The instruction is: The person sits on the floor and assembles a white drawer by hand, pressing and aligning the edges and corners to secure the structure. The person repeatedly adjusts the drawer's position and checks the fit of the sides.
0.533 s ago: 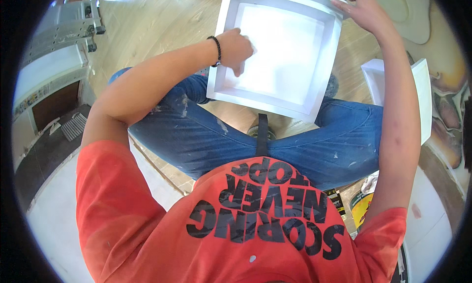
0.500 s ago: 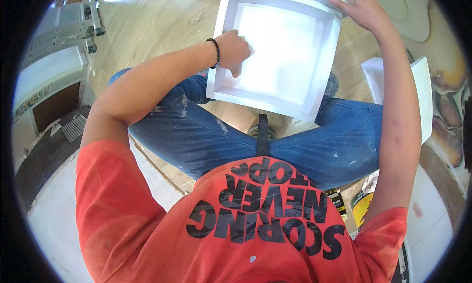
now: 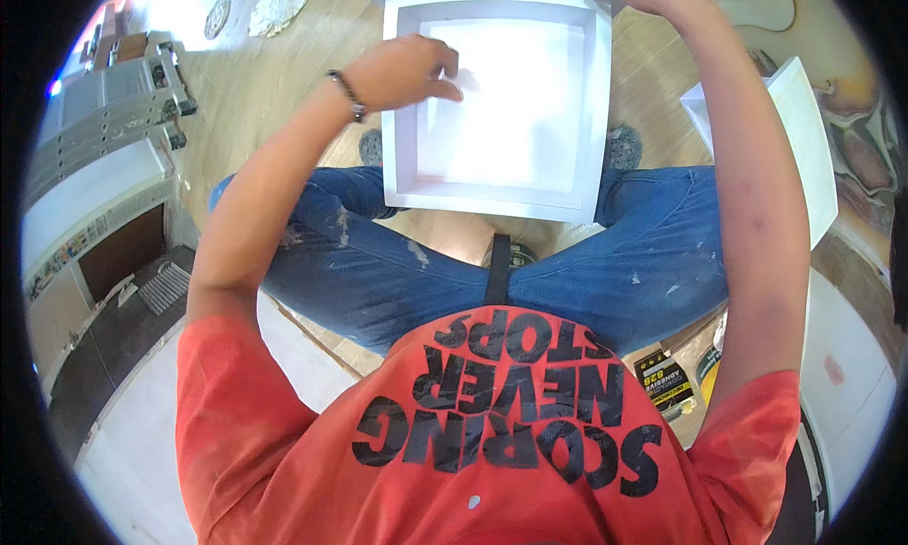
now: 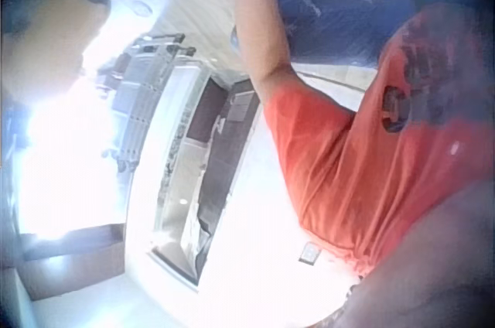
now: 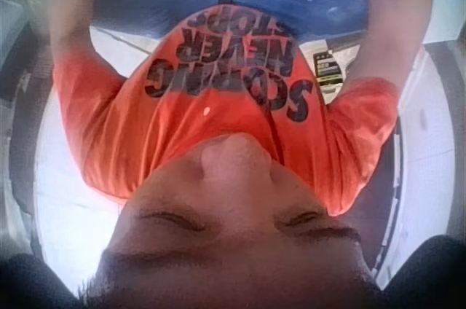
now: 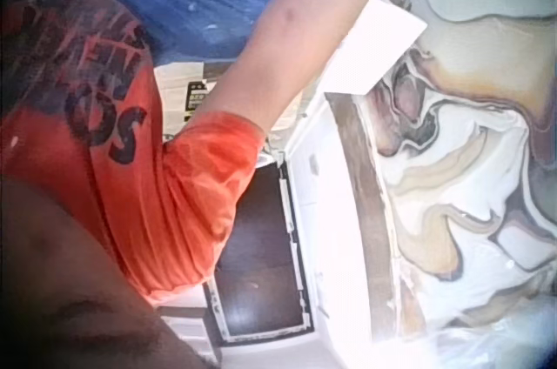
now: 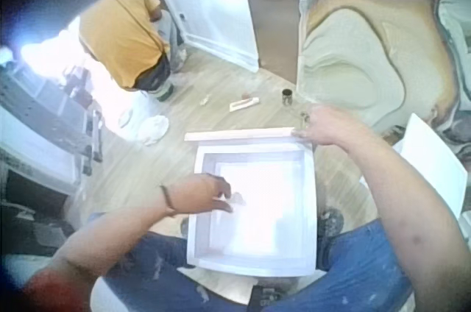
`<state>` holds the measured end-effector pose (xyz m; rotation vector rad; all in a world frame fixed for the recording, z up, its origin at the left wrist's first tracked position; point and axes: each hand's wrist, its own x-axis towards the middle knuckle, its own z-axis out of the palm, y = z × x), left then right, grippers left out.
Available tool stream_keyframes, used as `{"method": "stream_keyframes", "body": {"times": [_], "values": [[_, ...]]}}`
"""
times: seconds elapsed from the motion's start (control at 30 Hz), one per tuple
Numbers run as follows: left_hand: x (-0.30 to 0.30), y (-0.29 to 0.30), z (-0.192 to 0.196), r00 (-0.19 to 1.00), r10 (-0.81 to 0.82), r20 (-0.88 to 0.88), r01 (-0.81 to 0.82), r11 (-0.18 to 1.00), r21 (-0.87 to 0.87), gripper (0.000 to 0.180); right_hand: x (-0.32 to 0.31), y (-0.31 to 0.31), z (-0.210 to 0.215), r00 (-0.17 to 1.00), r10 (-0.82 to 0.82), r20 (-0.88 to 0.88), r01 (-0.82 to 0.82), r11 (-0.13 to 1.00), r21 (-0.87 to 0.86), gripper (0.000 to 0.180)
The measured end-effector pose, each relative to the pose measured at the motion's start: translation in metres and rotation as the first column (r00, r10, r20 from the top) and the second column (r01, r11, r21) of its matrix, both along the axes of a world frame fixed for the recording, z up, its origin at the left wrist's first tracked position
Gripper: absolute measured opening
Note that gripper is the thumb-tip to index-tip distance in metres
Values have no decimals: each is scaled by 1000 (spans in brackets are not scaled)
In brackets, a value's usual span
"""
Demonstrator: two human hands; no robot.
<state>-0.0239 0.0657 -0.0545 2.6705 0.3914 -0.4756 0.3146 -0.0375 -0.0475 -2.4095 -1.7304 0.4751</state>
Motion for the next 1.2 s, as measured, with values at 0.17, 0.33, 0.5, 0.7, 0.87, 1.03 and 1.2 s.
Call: {"method": "stream_keyframes", "body": {"times": [0.17, 0.33, 0.5, 0.7, 0.87, 1.03, 1.2], "values": [[-49, 41, 72, 966, 248, 78, -260, 926, 272, 23, -3, -1, 4, 999, 31, 10, -31, 1000, -1, 62], [-83, 65, 43, 880, 475, -20, -350, 676, 649, 20, 3, -1, -8, 999, 36, 39, -33, 997, -75, 61], [-19, -29, 23, 954, 214, 211, -249, 956, 155, 35, -7, -3, 6, 997, 57, 59, -51, 993, -103, 61], [22, -141, -42, 977, -151, 147, 203, 864, -461, 46, -17, -6, 4, 990, 100, 97, -82, 981, -175, 54], [29, -141, -76, 921, 255, -295, -378, 392, -839, 53, -20, -5, 0, 990, 108, 87, -92, 981, -173, 51], [34, -144, -107, 976, 141, -166, -196, 231, -953, 49, -22, -5, -2, 998, 59, -14, -60, 990, -131, 48], [39, -149, -114, 984, 79, -162, -176, 226, -958, 45, -6, -14, -26, 991, 126, -33, -126, 992, -3, 44]]}}
